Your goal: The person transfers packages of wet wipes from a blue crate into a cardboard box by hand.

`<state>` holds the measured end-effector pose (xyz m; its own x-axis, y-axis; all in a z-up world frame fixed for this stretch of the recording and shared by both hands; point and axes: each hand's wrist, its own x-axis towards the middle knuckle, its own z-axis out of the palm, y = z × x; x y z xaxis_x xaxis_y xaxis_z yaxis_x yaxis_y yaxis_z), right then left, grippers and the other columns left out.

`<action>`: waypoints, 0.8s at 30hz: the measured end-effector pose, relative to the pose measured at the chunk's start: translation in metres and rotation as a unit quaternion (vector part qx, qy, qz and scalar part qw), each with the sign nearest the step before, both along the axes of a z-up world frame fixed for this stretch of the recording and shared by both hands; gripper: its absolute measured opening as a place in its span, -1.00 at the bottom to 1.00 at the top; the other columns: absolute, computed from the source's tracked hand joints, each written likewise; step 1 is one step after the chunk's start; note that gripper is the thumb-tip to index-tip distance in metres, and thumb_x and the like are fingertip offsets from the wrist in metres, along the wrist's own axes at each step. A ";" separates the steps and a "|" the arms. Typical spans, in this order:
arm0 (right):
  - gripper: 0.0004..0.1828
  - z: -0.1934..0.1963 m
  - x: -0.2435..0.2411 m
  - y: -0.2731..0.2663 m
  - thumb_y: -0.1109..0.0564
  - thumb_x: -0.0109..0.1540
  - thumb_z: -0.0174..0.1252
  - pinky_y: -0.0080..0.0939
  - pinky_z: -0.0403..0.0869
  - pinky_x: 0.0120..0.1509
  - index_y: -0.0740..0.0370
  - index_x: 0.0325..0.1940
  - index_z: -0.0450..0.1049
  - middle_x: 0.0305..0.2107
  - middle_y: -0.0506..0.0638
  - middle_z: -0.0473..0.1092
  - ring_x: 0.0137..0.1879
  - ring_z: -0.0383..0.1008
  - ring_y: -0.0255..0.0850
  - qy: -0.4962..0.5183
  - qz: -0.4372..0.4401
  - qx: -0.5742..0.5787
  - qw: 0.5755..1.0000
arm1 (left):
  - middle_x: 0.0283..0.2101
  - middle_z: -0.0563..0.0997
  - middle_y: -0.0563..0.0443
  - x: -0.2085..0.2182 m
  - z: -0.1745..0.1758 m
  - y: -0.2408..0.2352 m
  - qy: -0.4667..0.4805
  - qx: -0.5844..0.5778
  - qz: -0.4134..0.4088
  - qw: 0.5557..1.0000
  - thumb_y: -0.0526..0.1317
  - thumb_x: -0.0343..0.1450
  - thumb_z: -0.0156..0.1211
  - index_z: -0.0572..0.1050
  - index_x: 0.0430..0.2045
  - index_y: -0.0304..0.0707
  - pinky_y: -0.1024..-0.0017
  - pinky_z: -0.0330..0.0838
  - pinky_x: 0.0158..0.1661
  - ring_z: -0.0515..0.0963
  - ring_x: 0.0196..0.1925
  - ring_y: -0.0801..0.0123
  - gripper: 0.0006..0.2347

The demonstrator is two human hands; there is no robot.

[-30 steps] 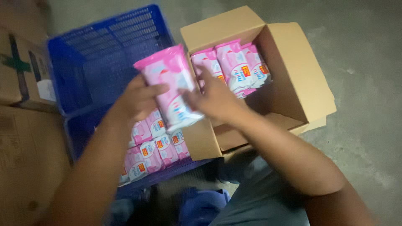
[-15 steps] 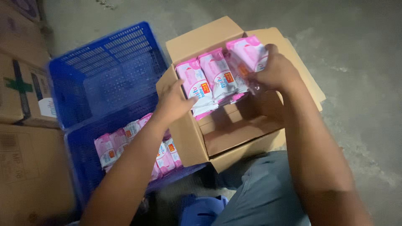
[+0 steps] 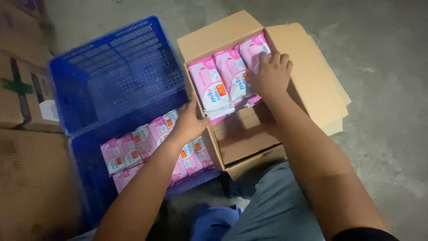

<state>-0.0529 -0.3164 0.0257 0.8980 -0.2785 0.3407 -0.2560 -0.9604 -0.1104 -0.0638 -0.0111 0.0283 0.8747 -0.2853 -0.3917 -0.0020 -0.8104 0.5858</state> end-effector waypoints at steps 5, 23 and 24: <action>-0.46 -0.031 0.004 -0.010 -0.34 0.33 0.29 0.14 0.26 0.15 0.10 0.13 0.63 -0.07 0.25 0.49 0.19 0.29 0.22 0.004 0.031 -0.053 0.998 | 0.33 0.45 -0.53 0.003 -0.015 0.003 -0.028 -0.012 -0.029 0.999 -0.07 0.35 0.43 -0.05 0.68 -0.19 -0.10 0.17 0.51 0.38 0.50 -0.44 -0.04; -0.46 0.043 -0.062 -0.043 -0.18 0.25 0.27 0.20 0.52 0.16 0.18 0.20 0.61 0.01 0.19 0.62 0.12 0.62 0.27 0.297 0.295 0.130 0.899 | 0.22 0.55 -0.47 0.001 -0.034 -0.008 -0.074 -0.001 -0.015 0.997 -0.17 0.34 0.29 0.11 0.51 -0.20 -0.33 0.23 0.39 0.54 0.35 -0.41 -0.24; -0.46 0.052 -0.081 -0.032 -0.18 0.25 0.27 0.20 0.52 0.16 0.18 0.20 0.61 0.01 0.19 0.62 0.12 0.62 0.27 0.296 0.288 0.131 0.901 | 0.22 0.55 -0.47 -0.010 -0.015 -0.013 -0.074 -0.002 -0.021 0.997 -0.17 0.34 0.29 0.11 0.51 -0.20 -0.33 0.23 0.39 0.54 0.35 -0.41 -0.24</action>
